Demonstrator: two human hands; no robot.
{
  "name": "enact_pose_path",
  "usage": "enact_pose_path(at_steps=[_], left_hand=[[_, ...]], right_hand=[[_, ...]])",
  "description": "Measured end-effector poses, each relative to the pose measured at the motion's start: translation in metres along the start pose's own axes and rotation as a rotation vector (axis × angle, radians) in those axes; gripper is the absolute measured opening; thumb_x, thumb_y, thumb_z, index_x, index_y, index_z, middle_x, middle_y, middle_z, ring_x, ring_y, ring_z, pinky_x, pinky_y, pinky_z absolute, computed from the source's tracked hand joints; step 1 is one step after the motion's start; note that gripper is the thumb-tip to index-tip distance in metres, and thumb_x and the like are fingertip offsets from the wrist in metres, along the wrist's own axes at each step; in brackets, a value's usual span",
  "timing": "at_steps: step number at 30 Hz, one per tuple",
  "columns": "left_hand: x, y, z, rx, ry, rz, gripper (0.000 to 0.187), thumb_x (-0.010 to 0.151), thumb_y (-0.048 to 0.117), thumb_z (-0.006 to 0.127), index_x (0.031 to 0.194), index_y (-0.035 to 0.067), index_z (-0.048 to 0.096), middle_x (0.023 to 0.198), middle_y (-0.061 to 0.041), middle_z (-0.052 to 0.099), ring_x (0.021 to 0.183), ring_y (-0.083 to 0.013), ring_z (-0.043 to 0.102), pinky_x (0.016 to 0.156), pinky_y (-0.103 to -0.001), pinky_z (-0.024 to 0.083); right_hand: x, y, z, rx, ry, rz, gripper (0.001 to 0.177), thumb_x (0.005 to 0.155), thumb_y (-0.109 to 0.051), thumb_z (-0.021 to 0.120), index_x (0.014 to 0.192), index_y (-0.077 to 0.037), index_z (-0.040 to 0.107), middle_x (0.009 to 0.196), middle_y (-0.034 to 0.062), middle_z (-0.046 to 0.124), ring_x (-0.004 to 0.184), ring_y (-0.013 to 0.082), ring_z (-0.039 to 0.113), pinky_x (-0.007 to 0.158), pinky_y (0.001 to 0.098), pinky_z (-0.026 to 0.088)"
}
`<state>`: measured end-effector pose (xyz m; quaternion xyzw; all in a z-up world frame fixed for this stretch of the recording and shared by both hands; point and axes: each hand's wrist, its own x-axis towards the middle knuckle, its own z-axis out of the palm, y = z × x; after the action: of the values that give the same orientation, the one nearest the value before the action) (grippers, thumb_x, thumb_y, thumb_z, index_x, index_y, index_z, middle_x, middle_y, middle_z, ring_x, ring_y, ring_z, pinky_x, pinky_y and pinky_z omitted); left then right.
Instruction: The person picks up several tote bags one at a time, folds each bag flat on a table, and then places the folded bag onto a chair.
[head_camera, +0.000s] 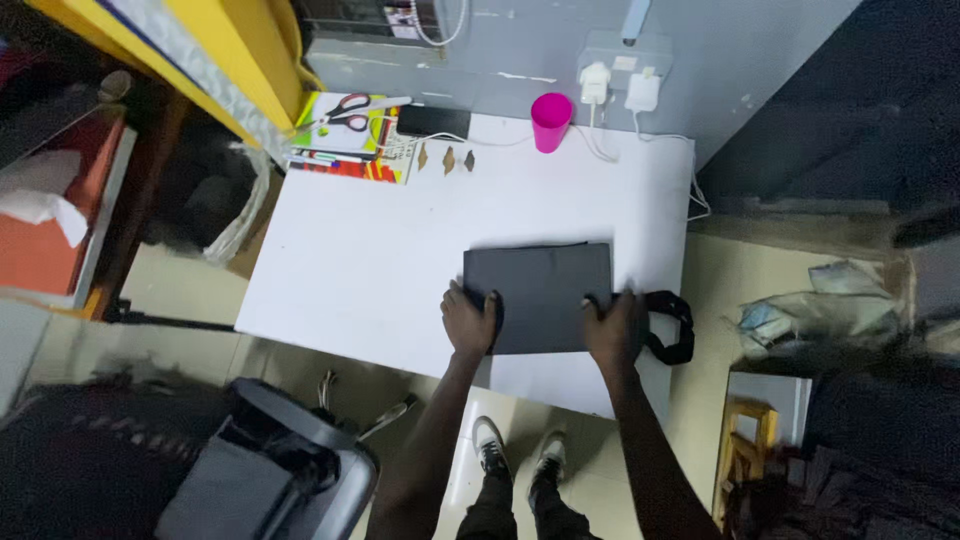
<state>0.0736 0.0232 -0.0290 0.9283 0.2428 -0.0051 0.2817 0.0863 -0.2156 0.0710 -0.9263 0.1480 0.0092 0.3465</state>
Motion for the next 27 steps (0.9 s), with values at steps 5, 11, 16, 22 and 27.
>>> enact_pose_path(at_steps=[5,11,16,22,27], left_hand=[[0.009,-0.031,0.026,-0.226,-0.093,-0.115,0.063,0.082,0.063,0.057,0.118,0.011,0.051,0.107,-0.013,0.061,0.105,-0.0333,0.061,0.088,-0.048,0.047],[-0.022,-0.051,-0.009,-0.412,-0.233,-0.37,0.068,0.093,0.066,0.04,0.117,0.003,0.056,0.115,-0.025,0.062,0.117,-0.0431,0.055,0.096,-0.053,0.043],[-0.069,-0.098,-0.031,-0.509,-0.097,-0.503,0.063,0.095,0.064,0.04,0.107,0.004,0.059,0.109,-0.023,0.064,0.113,-0.0423,0.056,0.094,-0.052,0.044],[-0.121,-0.179,-0.085,-0.607,0.043,-0.556,0.066,0.098,0.058,0.04,0.114,-0.003,0.06,0.114,-0.029,0.06,0.117,-0.0447,0.053,0.101,-0.054,0.039],[-0.194,-0.233,-0.16,-0.769,0.259,-0.662,0.06,0.097,0.048,0.046,0.114,-0.007,0.062,0.117,-0.032,0.059,0.119,-0.0468,0.05,0.101,-0.054,0.037]], right_hand=[[0.017,0.068,0.069,0.061,-0.107,0.165,0.082,0.081,-0.067,0.062,0.127,-0.002,0.044,0.118,0.0235,0.056,0.115,0.0424,0.054,0.093,0.0581,0.04],[0.006,0.058,0.058,0.333,-0.334,0.356,0.083,0.084,-0.07,0.059,0.13,-0.002,0.051,0.13,0.0219,0.052,0.126,0.0401,0.044,0.101,0.0557,0.033],[-0.052,-0.013,0.016,0.45,-0.529,0.466,0.084,0.081,-0.053,0.074,0.135,0.005,0.047,0.145,0.0303,0.037,0.139,0.0421,0.026,0.111,0.0546,0.023],[-0.13,-0.093,0.025,0.518,-0.858,0.425,0.079,0.091,-0.047,0.062,0.148,-0.002,0.032,0.155,0.0269,0.018,0.145,0.0388,0.008,0.116,0.051,0.008],[-0.199,-0.123,0.083,0.419,-1.045,0.303,0.081,0.093,-0.048,0.059,0.149,0.0,0.025,0.155,0.0299,0.012,0.144,0.0435,0.004,0.114,0.0589,0.004]])
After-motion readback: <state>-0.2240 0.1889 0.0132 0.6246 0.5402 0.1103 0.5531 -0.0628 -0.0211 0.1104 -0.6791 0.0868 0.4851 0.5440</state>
